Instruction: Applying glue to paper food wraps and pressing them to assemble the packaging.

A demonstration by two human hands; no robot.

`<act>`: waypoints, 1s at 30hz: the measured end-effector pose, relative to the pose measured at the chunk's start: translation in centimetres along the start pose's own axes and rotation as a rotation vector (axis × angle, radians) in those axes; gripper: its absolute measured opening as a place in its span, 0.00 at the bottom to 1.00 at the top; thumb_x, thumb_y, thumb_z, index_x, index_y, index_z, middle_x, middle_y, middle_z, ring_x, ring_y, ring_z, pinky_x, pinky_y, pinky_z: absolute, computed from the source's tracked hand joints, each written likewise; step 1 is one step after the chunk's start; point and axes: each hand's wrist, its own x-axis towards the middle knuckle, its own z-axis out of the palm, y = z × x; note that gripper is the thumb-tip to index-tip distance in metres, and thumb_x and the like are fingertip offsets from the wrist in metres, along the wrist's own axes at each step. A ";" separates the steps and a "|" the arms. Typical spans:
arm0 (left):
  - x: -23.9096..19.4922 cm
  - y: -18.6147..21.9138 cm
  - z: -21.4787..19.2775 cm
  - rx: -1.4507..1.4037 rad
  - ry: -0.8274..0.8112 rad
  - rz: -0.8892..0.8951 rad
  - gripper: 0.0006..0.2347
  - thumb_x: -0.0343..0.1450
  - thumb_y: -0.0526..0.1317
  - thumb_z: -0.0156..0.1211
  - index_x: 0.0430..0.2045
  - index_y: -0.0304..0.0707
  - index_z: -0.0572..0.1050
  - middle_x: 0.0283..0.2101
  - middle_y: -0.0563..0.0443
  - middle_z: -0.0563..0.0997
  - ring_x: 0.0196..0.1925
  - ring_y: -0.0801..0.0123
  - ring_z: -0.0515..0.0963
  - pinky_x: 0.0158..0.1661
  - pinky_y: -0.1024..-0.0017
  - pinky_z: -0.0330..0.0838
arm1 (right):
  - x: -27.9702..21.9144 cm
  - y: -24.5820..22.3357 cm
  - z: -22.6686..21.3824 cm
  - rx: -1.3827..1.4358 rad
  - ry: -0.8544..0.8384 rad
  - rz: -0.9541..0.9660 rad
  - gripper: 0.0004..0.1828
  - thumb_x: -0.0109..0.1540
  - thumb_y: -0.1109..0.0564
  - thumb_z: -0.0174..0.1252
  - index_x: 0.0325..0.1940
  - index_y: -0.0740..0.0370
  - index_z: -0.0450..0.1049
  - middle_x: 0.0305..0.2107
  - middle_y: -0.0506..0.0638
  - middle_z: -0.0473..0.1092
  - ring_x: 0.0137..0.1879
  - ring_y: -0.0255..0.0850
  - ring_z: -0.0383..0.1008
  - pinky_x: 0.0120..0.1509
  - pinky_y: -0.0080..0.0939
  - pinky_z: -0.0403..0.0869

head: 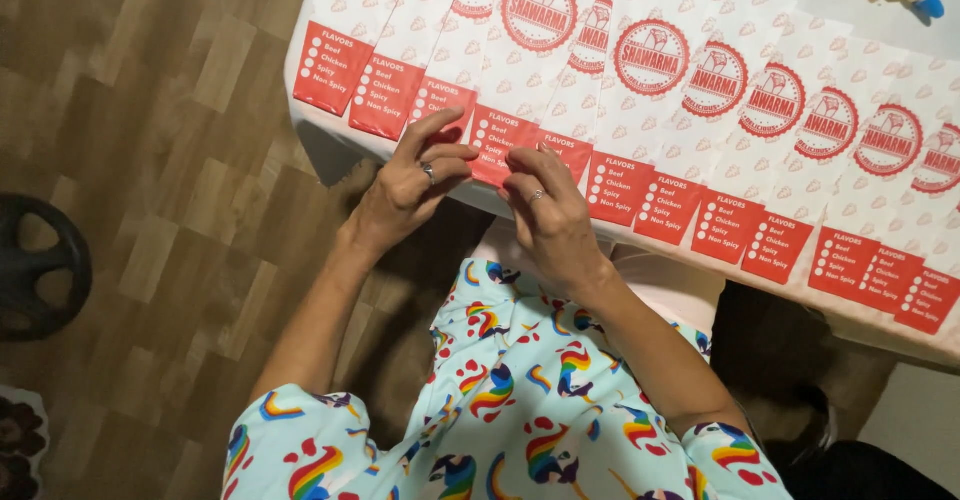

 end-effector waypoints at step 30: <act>0.3 1.4 2.8 -0.007 0.103 -0.470 0.10 0.68 0.19 0.62 0.38 0.25 0.72 0.60 0.29 0.62 0.49 0.38 0.83 0.50 0.61 0.82 | 2.4 1.1 -0.5 0.267 -0.039 0.346 0.12 0.57 0.73 0.69 0.39 0.68 0.74 0.39 0.56 0.70 0.34 0.50 0.77 0.33 0.41 0.76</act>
